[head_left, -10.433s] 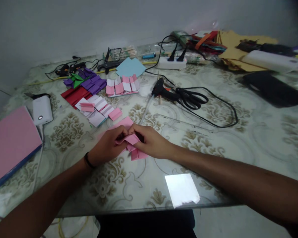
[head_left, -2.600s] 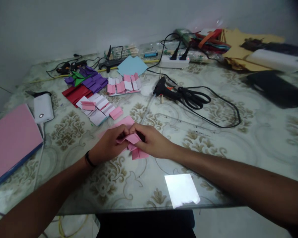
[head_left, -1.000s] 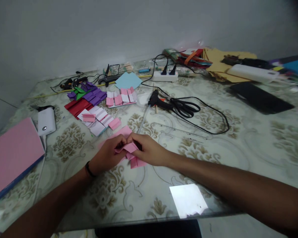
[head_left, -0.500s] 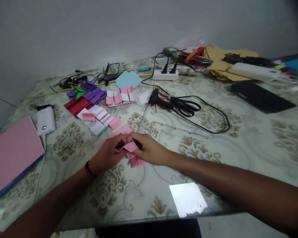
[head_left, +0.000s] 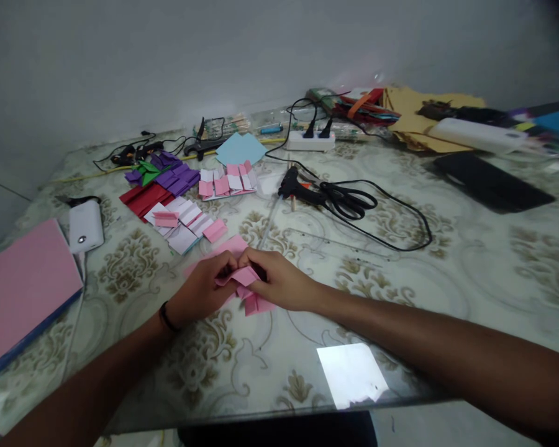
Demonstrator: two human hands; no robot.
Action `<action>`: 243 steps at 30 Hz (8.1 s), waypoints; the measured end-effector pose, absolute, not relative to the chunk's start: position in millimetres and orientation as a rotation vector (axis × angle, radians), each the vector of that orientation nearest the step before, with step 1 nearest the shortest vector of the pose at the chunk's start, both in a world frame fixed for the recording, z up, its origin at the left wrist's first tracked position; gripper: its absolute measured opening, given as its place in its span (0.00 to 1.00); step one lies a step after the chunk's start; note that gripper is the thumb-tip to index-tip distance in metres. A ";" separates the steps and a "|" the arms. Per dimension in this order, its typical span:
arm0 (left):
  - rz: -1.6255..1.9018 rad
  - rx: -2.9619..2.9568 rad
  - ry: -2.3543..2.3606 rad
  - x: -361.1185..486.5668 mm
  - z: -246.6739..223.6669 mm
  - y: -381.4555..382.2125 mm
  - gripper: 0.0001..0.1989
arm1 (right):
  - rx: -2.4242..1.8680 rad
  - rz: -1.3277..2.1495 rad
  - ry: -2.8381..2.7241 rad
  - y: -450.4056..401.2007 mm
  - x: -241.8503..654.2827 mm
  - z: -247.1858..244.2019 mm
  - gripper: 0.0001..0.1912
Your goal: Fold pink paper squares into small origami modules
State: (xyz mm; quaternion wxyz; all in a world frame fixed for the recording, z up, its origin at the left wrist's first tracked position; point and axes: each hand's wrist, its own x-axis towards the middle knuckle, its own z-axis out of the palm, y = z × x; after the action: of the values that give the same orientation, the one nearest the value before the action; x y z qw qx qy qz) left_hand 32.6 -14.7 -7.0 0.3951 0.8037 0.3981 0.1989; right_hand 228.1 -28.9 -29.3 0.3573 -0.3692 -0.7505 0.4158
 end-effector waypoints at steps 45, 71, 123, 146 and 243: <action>0.503 2.019 1.010 32.1 -9.2 -14.3 0.03 | -0.947 1.063 -1.936 -28.8 228.5 -30.8 0.05; 0.512 2.034 0.996 32.1 -7.6 -14.9 0.02 | -0.948 1.094 -1.927 -29.9 228.3 -29.1 0.05; 0.514 2.046 0.986 32.4 -6.5 -14.1 0.03 | -0.983 1.081 -1.932 -30.7 228.5 -27.6 0.03; 0.513 2.080 0.986 32.3 -8.2 -13.6 0.02 | -0.965 1.059 -1.940 -30.8 229.4 -27.0 0.04; 0.511 2.077 0.993 32.3 -7.2 -14.1 0.02 | -0.976 1.060 -1.939 -30.5 229.3 -27.9 0.06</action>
State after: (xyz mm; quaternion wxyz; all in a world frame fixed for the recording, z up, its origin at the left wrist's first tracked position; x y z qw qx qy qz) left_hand 32.3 -14.1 -7.2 0.3816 0.8141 0.3893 0.2004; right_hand 229.3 -30.5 -27.9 0.3547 -0.3778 -0.7504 0.4103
